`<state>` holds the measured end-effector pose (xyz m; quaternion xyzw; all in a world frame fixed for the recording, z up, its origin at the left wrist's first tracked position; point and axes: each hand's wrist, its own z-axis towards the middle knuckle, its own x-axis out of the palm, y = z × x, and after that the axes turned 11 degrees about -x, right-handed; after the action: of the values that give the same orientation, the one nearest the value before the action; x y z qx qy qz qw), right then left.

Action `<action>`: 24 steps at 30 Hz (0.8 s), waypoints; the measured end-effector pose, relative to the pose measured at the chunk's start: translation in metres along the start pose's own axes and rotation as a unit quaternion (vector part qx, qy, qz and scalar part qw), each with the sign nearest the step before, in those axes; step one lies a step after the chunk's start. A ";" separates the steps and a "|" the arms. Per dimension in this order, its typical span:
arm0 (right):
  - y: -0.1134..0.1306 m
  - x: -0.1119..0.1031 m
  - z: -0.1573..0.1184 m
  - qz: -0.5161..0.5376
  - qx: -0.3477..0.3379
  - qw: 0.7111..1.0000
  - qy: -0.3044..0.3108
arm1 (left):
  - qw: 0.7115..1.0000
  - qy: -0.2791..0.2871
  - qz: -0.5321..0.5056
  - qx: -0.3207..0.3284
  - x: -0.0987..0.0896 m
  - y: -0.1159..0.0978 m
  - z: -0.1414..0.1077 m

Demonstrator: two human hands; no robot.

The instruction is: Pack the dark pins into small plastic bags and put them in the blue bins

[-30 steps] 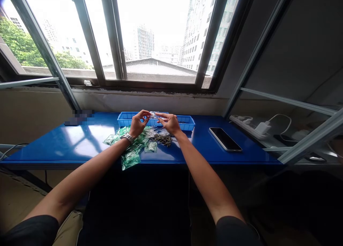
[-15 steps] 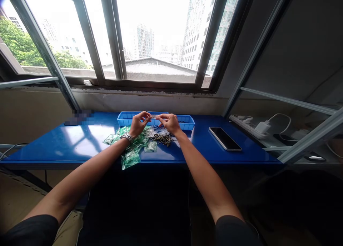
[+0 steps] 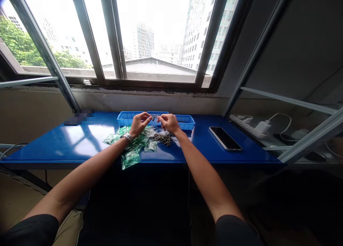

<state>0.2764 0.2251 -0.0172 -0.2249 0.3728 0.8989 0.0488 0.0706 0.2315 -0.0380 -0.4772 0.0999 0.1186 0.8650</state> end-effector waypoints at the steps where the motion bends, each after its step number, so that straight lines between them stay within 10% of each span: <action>1: 0.001 0.000 0.000 -0.003 0.000 1.000 -0.001 | 1.000 0.001 -0.003 -0.001 0.000 0.000 0.000; 24: -0.001 0.001 0.001 0.028 -0.014 0.999 -0.043 | 0.999 -0.043 0.014 0.025 -0.002 -0.003 0.000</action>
<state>0.2756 0.2262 -0.0181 -0.1759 0.3637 0.9141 0.0361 0.0700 0.2302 -0.0351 -0.4483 0.0724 0.1480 0.8786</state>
